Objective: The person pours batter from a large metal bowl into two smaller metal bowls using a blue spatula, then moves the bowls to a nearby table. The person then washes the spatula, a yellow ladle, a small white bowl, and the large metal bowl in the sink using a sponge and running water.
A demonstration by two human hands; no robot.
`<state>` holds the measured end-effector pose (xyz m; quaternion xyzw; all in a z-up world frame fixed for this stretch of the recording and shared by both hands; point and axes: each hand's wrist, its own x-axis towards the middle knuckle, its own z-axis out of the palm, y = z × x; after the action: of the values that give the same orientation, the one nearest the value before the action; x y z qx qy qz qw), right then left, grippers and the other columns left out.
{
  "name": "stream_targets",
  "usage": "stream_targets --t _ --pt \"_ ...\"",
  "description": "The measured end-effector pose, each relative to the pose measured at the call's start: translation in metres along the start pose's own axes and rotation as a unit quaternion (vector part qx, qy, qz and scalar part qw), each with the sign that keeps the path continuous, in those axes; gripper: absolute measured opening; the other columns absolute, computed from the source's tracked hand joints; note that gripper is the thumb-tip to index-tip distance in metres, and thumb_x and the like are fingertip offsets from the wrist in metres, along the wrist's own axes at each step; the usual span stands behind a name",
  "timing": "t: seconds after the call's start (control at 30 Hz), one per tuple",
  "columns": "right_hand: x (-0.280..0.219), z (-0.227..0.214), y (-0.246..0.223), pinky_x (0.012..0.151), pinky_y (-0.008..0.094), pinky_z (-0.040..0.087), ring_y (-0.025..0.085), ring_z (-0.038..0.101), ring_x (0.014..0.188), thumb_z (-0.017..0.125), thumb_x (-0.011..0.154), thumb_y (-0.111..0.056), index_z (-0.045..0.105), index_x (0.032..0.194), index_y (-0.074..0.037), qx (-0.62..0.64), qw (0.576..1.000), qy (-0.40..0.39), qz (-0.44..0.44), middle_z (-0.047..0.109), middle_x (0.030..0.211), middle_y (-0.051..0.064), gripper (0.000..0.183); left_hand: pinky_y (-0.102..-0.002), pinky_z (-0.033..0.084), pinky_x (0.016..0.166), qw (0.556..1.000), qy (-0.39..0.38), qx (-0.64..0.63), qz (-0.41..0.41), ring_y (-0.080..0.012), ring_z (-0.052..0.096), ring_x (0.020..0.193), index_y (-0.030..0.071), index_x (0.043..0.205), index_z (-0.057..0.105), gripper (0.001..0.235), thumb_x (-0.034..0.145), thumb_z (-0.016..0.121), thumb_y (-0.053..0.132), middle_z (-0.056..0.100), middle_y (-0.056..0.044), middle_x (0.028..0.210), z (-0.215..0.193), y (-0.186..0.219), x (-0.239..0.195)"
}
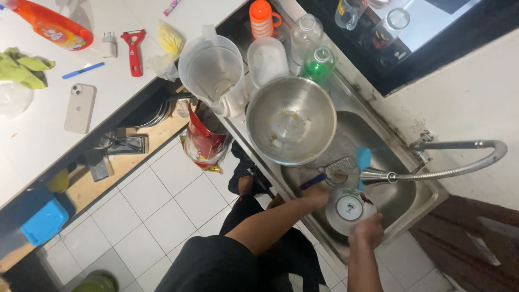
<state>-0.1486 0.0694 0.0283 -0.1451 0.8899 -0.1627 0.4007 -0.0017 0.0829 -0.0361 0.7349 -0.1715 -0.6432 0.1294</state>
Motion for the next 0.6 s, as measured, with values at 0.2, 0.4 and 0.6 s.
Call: stream_targets --t 0.2,0.4,0.6 --pt "0.079 0.002 0.032 0.066 0.054 0.046 0.045 0.068 0.076 0.033 0.121 -0.041 0.073 0.087 0.004 -0.301 0.856 0.089 -0.411 0.073 0.083 0.025 0.068 -0.038 0.055 0.069 0.939 -0.045 0.277 0.2 -0.0299 0.068 0.094 0.005 0.099 0.07 0.028 0.089 0.058 0.027 0.07 -0.014 0.106 0.024 -0.025 0.033" --pt "0.088 0.0 0.038 0.047 0.043 0.036 0.028 0.056 0.052 0.05 0.119 -0.038 0.063 0.072 -0.015 -0.354 0.651 0.199 -0.642 0.061 0.065 0.006 0.054 -0.056 0.051 0.095 0.886 -0.077 0.408 0.206 -0.035 0.053 0.129 0.006 0.138 0.056 0.047 0.102 0.045 0.035 0.056 -0.015 0.141 0.003 -0.004 -0.027" --pt "0.089 -0.013 0.035 0.046 0.041 0.038 0.027 0.056 0.05 0.048 0.122 -0.038 0.068 0.072 -0.012 -0.352 0.627 0.183 -0.671 0.062 0.062 0.006 0.06 -0.058 0.035 0.112 0.878 -0.089 0.344 0.32 -0.0342 0.04 0.146 0.014 0.159 0.031 0.091 0.082 0.064 0.049 0.042 -0.014 0.16 -0.037 0.017 -0.129"
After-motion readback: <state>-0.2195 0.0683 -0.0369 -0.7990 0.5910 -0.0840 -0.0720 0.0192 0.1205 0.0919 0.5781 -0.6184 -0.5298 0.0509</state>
